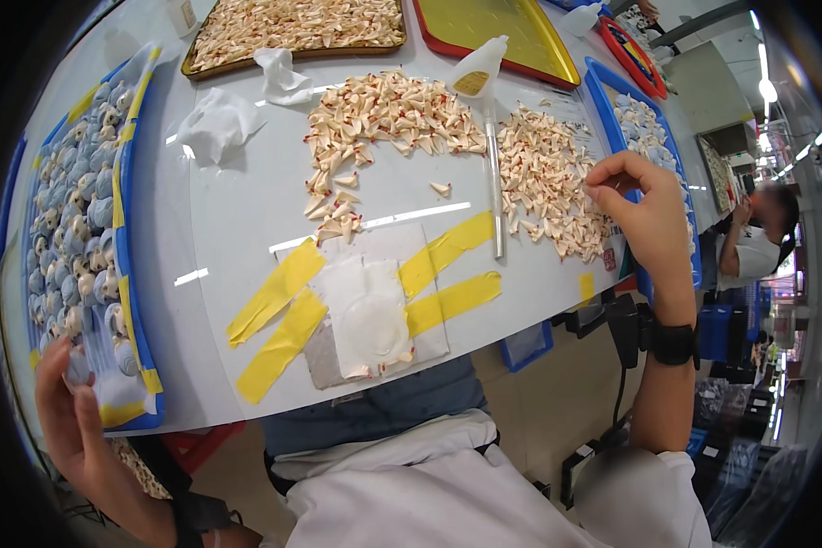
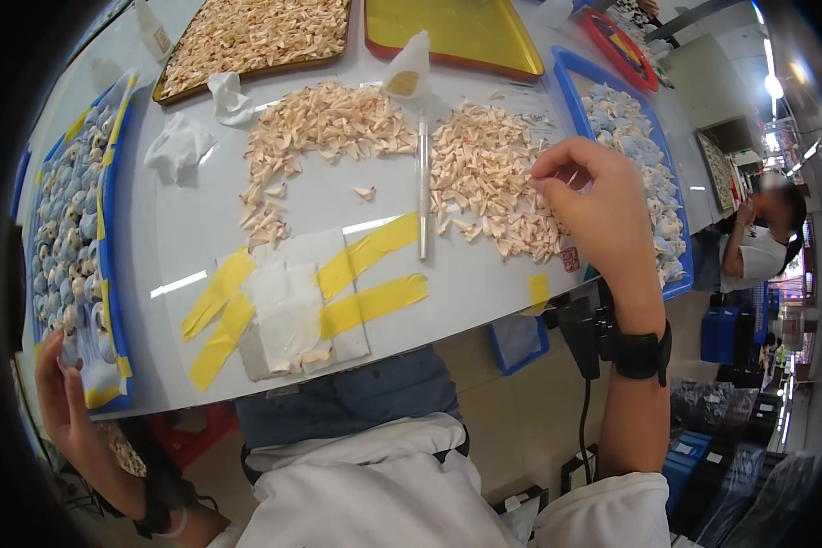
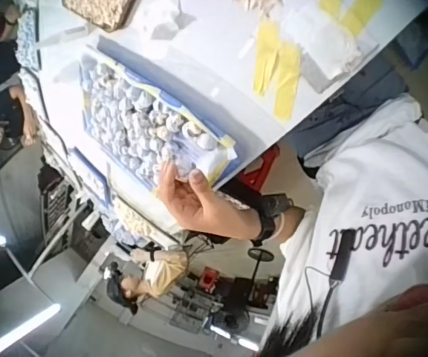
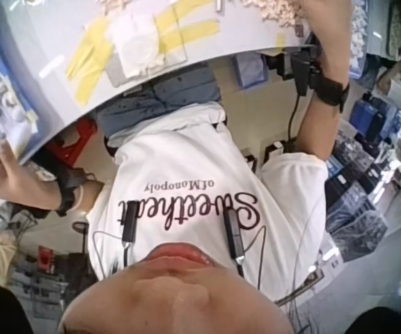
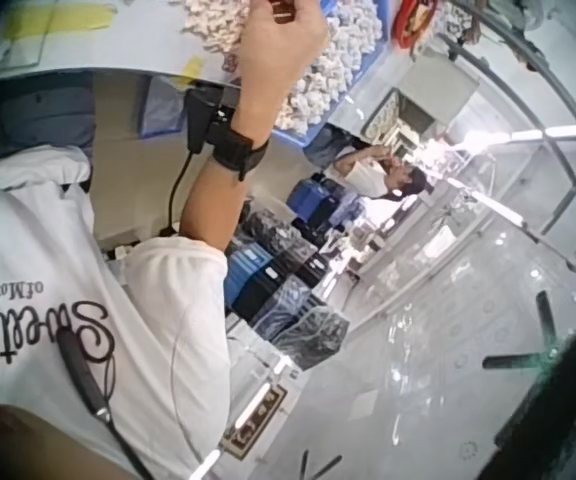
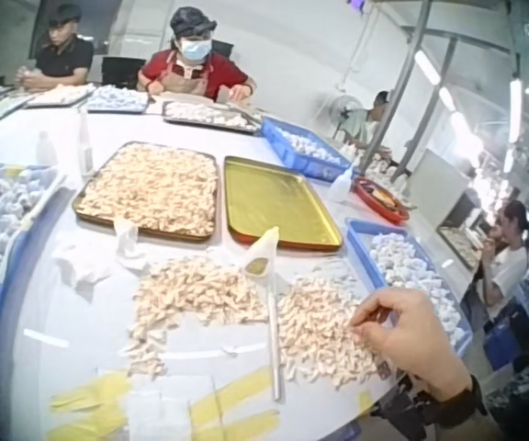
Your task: The person assembles small figurines by hand, picking up tiny white components from a tray and attaching them to the heads of blue figures. The person repeatedly picks up parts, aligns them, and presses them onto the figurines, placing the completed units into a blue tray.
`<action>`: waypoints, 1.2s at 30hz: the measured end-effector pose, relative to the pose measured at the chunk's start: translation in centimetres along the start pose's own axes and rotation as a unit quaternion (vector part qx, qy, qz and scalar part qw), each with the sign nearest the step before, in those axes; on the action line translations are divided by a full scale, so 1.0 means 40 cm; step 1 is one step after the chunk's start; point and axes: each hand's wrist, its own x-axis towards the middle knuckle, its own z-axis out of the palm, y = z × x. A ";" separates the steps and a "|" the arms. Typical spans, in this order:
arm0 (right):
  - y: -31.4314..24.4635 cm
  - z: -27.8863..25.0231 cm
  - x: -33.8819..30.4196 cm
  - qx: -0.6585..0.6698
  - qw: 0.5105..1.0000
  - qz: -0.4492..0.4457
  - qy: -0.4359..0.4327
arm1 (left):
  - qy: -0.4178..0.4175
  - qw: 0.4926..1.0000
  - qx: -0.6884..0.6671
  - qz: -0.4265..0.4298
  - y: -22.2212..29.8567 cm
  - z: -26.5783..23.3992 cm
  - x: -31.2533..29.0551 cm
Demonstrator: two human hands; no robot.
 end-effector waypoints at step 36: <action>-0.381 0.159 -0.089 0.049 0.946 -0.312 -0.069 | -0.172 0.837 -0.458 -0.245 0.138 0.183 -0.152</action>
